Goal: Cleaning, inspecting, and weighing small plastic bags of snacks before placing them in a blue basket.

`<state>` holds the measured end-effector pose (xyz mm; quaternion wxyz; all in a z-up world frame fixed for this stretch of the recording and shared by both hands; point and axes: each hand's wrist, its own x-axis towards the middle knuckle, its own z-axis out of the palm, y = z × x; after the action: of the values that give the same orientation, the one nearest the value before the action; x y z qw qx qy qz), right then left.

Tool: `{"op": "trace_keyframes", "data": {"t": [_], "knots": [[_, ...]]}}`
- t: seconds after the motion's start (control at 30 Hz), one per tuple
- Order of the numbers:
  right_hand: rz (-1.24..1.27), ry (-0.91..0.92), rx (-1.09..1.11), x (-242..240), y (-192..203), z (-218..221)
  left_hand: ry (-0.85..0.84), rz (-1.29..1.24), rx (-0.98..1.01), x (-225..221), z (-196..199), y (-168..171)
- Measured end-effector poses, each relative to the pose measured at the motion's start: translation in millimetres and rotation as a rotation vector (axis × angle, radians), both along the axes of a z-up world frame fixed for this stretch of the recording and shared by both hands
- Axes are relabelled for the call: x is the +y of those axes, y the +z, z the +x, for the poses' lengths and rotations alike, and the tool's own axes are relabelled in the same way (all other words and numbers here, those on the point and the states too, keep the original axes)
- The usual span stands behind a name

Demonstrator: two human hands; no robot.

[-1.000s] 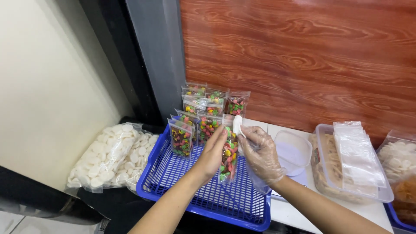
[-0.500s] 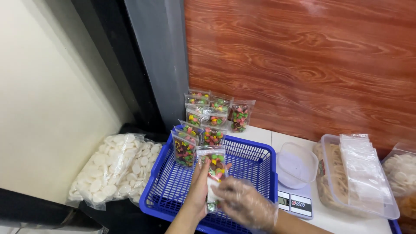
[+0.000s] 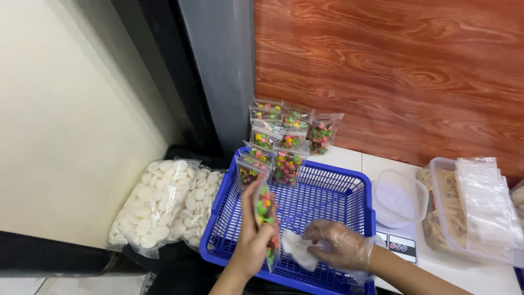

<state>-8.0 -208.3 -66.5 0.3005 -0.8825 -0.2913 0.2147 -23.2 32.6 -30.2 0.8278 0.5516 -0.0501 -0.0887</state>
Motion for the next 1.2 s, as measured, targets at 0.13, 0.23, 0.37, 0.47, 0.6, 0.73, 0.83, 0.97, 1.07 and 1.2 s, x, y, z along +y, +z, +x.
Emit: {"op": "trace_keyframes", "data": {"t": [0.13,0.23,0.37,0.47,0.6,0.73,0.83,0.97,1.07,1.2], "knots": [[0.155,0.08,-0.264,10,35,4,0.038,0.423,-0.321,-13,-9,0],[0.539,-0.368,0.326,12,74,-1,0.182,0.862,-0.604,-24,-5,-26],[0.591,-0.324,0.122,1,79,-5,0.146,1.037,-0.966,-33,-10,-32],[0.444,-0.366,-0.207,-38,77,10,0.059,0.98,-0.992,-37,-9,-30],[0.338,-0.58,-0.503,-113,101,14,-0.164,1.003,-0.823,-34,-8,-10],[0.177,-0.592,-0.853,-169,117,3,-0.322,1.096,-0.676,-34,0,-33],[0.065,-0.605,-0.992,-199,107,2,-0.397,1.152,-0.615,-39,0,-39],[0.018,-0.501,-0.974,-210,99,4,-0.445,1.198,-0.581,-45,2,-49],[-0.056,-0.452,-0.914,-211,82,9,-0.436,1.234,-0.563,-48,5,-51],[-0.326,-0.301,-0.99,-212,46,20,-0.419,1.257,-0.577,-49,9,-59]]}}
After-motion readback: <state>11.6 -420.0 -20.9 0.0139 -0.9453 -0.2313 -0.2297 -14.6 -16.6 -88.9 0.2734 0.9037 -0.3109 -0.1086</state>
